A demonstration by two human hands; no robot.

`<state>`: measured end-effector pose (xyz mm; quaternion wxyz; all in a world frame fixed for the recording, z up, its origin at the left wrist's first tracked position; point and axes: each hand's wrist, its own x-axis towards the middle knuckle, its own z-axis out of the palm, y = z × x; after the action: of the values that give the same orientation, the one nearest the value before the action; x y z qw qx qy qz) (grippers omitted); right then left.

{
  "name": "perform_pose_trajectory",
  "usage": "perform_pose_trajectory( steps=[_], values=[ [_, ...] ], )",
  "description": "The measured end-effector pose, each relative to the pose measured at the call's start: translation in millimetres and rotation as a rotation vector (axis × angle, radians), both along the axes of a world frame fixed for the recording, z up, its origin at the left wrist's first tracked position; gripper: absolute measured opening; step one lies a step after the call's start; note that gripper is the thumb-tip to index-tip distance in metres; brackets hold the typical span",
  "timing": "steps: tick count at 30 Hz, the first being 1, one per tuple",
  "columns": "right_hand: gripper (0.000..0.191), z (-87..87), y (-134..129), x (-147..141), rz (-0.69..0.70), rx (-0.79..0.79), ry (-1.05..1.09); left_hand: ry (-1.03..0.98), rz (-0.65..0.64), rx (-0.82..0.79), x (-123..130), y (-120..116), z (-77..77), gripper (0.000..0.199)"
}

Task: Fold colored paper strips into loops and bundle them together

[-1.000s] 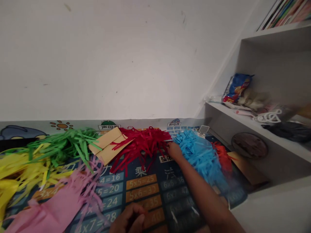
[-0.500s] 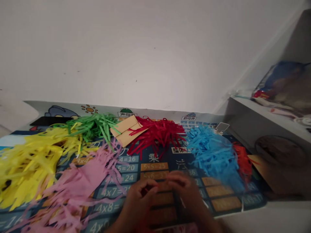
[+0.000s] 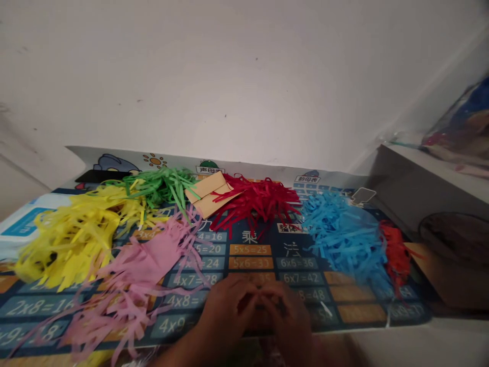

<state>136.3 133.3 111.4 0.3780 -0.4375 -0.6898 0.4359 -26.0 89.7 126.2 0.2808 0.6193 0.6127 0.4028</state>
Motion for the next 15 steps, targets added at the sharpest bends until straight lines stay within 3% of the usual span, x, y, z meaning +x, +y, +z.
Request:
perform_pose_trajectory(
  steps=[5, 8, 12, 15],
  values=[
    [0.01, -0.7, -2.6, 2.4, 0.131, -0.218, 0.124, -0.28, -0.071, -0.116, -2.6, -0.3, 3.5, 0.002],
    [0.008, -3.0, -3.2, 4.4, 0.085, -0.165, 0.103, -0.345, -0.098, -0.133, -4.7, -0.3, 7.2, 0.011],
    [0.005, -3.9, -3.2, 4.5, 0.001, -0.095, 0.07, -0.329, -0.031, -0.13, -6.2, 0.1, 7.1, 0.011],
    [0.01, -2.1, -1.1, 3.9, 0.053, -0.196, 0.132, -0.316, 0.0, -0.128, -7.4, 0.6, 4.2, 0.003]
  ],
)
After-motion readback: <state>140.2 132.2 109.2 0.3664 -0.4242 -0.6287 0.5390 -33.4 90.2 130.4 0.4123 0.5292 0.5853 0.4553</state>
